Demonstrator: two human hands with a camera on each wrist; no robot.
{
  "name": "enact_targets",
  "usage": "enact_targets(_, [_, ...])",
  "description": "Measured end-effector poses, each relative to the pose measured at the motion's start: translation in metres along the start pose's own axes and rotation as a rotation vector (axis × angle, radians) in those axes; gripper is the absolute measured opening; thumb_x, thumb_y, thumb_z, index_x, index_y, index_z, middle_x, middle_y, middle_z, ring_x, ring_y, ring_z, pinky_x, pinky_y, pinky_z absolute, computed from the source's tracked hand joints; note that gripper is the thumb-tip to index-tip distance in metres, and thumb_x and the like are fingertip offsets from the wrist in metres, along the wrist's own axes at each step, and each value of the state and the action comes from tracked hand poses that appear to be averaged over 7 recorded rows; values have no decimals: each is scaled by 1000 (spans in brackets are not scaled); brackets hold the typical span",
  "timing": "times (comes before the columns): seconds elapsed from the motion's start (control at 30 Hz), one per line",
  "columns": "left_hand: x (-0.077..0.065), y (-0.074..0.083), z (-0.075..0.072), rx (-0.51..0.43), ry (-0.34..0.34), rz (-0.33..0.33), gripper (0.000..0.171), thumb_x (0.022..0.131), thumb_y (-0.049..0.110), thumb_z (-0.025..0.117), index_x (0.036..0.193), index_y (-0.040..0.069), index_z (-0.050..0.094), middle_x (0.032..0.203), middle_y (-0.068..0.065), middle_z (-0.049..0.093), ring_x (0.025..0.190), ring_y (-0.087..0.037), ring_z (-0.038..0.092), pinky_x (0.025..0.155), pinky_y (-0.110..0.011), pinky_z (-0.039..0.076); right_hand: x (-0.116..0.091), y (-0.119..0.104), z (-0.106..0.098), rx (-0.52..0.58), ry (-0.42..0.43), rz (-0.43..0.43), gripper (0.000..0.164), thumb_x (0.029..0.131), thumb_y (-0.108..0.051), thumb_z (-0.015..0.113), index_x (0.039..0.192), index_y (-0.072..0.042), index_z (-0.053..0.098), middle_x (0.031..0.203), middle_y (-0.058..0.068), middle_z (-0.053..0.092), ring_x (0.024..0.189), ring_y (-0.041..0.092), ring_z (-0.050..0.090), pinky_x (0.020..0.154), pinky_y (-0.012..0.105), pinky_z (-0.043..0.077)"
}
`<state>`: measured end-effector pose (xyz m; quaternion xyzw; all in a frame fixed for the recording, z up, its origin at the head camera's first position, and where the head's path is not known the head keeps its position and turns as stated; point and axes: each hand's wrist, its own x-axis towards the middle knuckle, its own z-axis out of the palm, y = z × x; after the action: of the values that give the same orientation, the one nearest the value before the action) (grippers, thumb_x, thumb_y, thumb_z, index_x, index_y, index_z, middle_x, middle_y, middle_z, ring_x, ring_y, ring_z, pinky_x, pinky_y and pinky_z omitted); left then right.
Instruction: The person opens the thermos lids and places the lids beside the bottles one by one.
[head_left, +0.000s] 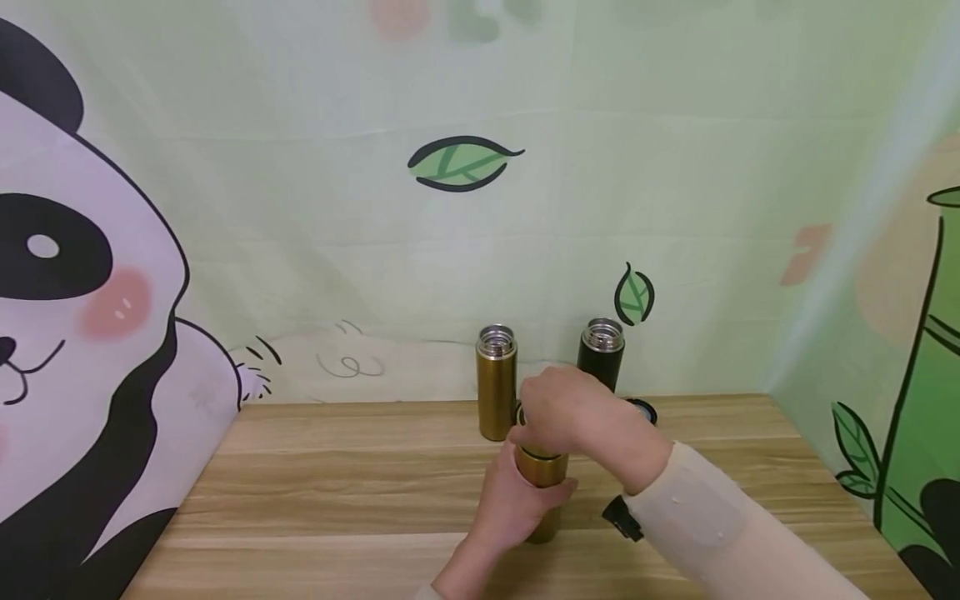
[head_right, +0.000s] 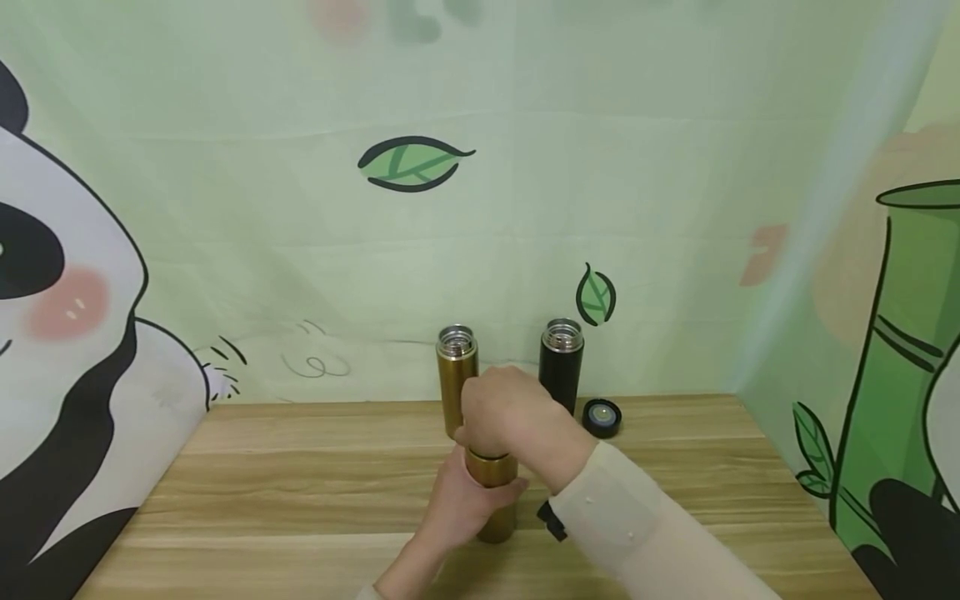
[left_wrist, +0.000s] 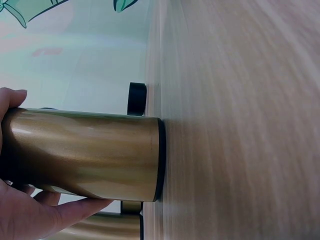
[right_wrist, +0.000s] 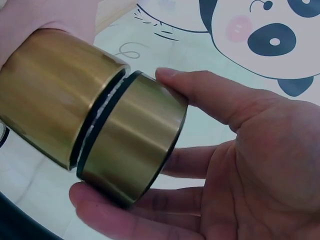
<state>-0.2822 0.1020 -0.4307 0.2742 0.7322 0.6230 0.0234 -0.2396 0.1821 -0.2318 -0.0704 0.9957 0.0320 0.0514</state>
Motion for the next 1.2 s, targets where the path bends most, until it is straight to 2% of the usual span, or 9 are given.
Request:
enact_targets(0.13, [0, 0, 0, 13, 7, 2, 69, 79, 35, 87, 136, 23, 50, 118, 4, 68, 99, -10, 65, 89, -31, 53, -1, 2, -1, 6, -17, -41, 34, 96, -36, 72, 79, -8, 64, 67, 2, 56, 65, 19, 52, 60, 32, 43])
enact_targets(0.23, [1, 0, 0, 31, 12, 9, 76, 79, 37, 87, 142, 25, 46, 123, 4, 67, 102, -11, 65, 91, -32, 53, -2, 5, -2, 8, -36, -72, 27, 96, -31, 73, 87, -7, 64, 71, 2, 57, 67, 19, 53, 61, 32, 45])
enact_targets(0.37, [2, 0, 0, 45, 14, 17, 81, 79, 39, 87, 146, 28, 43, 127, 6, 66, 106, -11, 65, 94, -34, 52, -2, 7, -4, 3, -62, -95, 21, 94, -26, 74, 99, -7, 66, 82, 4, 63, 77, 20, 57, 70, 36, 51])
enact_targets(0.5, [2, -1, 0, 47, 11, 13, 80, 78, 40, 87, 145, 29, 43, 128, 7, 65, 107, -11, 64, 95, -35, 52, -1, 8, -4, 13, -82, -89, 27, 93, -28, 77, 108, -8, 68, 91, 3, 65, 86, 20, 59, 79, 38, 55])
enact_targets(0.63, [2, -1, 0, 50, 10, 10, 80, 78, 41, 87, 145, 28, 44, 127, 6, 66, 107, -11, 65, 95, -35, 52, -1, 9, -3, 36, -94, -91, 33, 91, -28, 79, 116, -9, 68, 95, 3, 65, 90, 20, 59, 82, 38, 56])
enact_targets(0.97, [2, -2, 0, 47, 6, 4, 79, 79, 40, 87, 145, 28, 44, 130, 6, 65, 110, -12, 65, 97, -37, 52, -1, 11, -2, 103, -122, -83, 47, 89, -19, 79, 132, -12, 63, 104, 3, 62, 89, 19, 60, 74, 34, 56])
enact_targets(1.07, [2, -2, 0, 39, 5, 3, 80, 80, 39, 86, 146, 28, 43, 131, 5, 65, 112, -12, 65, 98, -37, 52, 0, 12, -1, 95, -113, -80, 51, 88, -27, 81, 134, -13, 62, 106, 3, 64, 92, 18, 60, 77, 35, 56])
enact_targets(1.2, [1, -2, 0, 0, 2, 0, 75, 80, 35, 87, 143, 27, 47, 127, 5, 67, 108, -12, 66, 95, -34, 53, 0, 13, -1, 62, -69, -63, 64, 89, -49, 78, 137, -11, 60, 112, 6, 68, 97, 20, 63, 83, 39, 57])
